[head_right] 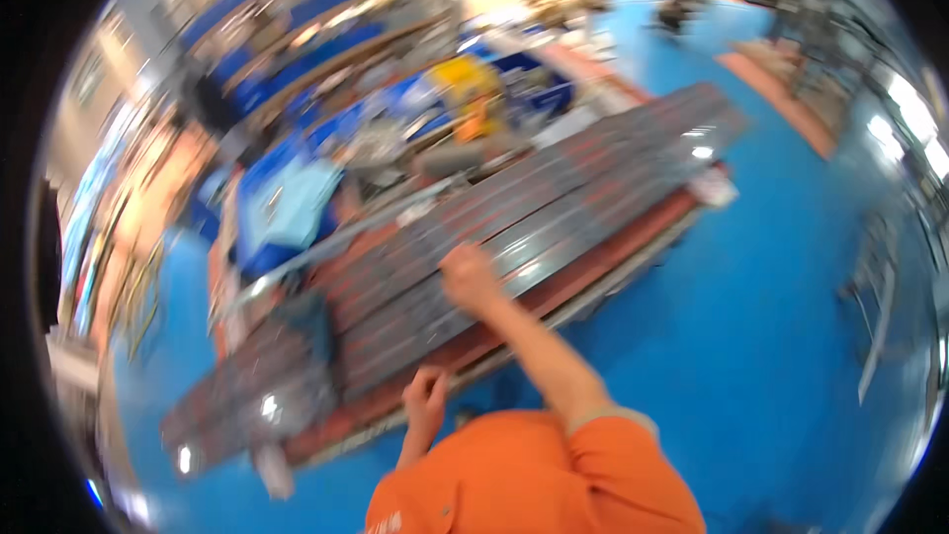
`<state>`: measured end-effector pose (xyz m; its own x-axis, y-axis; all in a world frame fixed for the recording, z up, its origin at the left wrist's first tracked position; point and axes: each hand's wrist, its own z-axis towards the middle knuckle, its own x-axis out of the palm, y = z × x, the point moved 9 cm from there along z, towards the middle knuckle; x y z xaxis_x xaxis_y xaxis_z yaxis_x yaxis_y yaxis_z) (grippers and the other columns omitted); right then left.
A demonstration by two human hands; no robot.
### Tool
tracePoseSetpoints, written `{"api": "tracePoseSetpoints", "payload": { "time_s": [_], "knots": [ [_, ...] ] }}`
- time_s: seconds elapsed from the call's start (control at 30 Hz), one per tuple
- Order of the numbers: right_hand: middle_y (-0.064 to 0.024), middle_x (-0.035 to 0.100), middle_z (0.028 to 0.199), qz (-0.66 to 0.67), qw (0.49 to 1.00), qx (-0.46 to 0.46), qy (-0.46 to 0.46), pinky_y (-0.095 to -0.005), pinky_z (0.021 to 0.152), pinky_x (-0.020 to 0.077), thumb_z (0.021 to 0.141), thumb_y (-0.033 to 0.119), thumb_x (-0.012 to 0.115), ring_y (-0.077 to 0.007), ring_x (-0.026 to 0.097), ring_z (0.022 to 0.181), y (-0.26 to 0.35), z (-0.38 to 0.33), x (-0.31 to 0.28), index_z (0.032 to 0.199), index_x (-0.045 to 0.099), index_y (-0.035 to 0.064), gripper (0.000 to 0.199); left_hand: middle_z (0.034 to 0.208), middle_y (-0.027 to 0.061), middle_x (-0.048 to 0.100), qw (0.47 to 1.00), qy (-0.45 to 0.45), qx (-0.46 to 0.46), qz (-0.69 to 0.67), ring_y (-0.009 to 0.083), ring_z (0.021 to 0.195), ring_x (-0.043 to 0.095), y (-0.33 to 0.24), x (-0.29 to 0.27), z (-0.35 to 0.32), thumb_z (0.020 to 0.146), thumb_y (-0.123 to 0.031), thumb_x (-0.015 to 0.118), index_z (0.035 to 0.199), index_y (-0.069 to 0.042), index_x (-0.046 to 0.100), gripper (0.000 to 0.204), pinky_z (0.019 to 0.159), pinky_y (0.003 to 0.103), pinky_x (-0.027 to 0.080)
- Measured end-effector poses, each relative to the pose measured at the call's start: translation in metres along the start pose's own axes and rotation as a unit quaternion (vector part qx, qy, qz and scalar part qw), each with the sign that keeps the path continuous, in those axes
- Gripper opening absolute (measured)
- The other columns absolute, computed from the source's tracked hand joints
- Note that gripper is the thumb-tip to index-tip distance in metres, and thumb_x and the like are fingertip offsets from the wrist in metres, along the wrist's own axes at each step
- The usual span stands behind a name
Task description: The person drills into metal profiles using an electric drill, measures along the profiles with a tape measure, and then drills additional holes into them.
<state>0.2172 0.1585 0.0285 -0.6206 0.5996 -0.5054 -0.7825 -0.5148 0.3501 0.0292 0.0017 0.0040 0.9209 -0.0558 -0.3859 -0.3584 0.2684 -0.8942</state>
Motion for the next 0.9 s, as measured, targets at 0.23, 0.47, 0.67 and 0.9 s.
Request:
{"api": "tracePoseSetpoints", "payload": {
  "time_s": [0.23, 0.47, 0.67, 0.9],
  "knots": [
    [-0.009, 0.055, 0.106, -0.02, 0.995, 0.064, 0.069, -0.0416, 0.087, 0.0447, 0.084, 0.014, 0.068, -0.0313, 0.053, 0.097, 0.012, -0.032, -0.02, 0.097, 0.063, 0.0106, 0.015, 0.081, 0.0069, 0.068, 0.993, 0.016, -0.068, -0.092, 0.0152, 0.065, 0.056, 0.0, 0.002, 0.012, 0.09, 0.002, 0.061, 0.107, -0.001, 0.068, 0.018, 0.063, 0.027, 0.047],
    [-0.0113, 0.057, 0.125, 0.065, 0.994, 0.077, 0.051, -0.041, 0.093, 0.0454, 0.085, 0.005, 0.064, -0.0325, 0.055, 0.111, 0.045, -0.135, -0.098, 0.119, 0.062, 0.0066, 0.035, 0.081, 0.007, 0.067, 0.989, 0.014, -0.082, -0.12, 0.0157, 0.069, 0.057, -0.049, -0.017, 0.042, 0.088, 0.002, 0.062, 0.104, -0.001, 0.068, 0.017, 0.066, 0.027, 0.048],
    [-0.0194, 0.07, 0.105, -0.013, 0.769, 0.416, 0.486, -0.0487, 0.081, 0.0535, 0.084, 0.021, 0.062, -0.0409, 0.063, 0.094, -0.04, -0.436, -0.095, 0.103, 0.069, 0.0035, 0.027, 0.083, 0.0057, 0.068, 0.97, 0.23, -0.053, 0.051, 0.0172, 0.071, 0.058, 0.06, -0.031, -0.064, 0.088, -0.004, 0.064, 0.095, -0.001, 0.067, 0.008, 0.069, 0.03, 0.048],
    [-0.0263, 0.073, 0.096, -0.17, 0.506, 0.835, 0.13, -0.051, 0.077, 0.0574, 0.082, 0.016, 0.062, -0.0456, 0.069, 0.09, -0.003, -0.667, -0.302, 0.09, 0.072, -0.0055, 0.025, 0.088, 0.008, 0.07, 0.896, 0.405, -0.141, 0.114, 0.021, 0.073, 0.06, 0.096, -0.037, -0.099, 0.097, -0.023, 0.063, 0.103, -0.005, 0.073, 0.021, 0.071, 0.033, 0.05]
  ]
}}
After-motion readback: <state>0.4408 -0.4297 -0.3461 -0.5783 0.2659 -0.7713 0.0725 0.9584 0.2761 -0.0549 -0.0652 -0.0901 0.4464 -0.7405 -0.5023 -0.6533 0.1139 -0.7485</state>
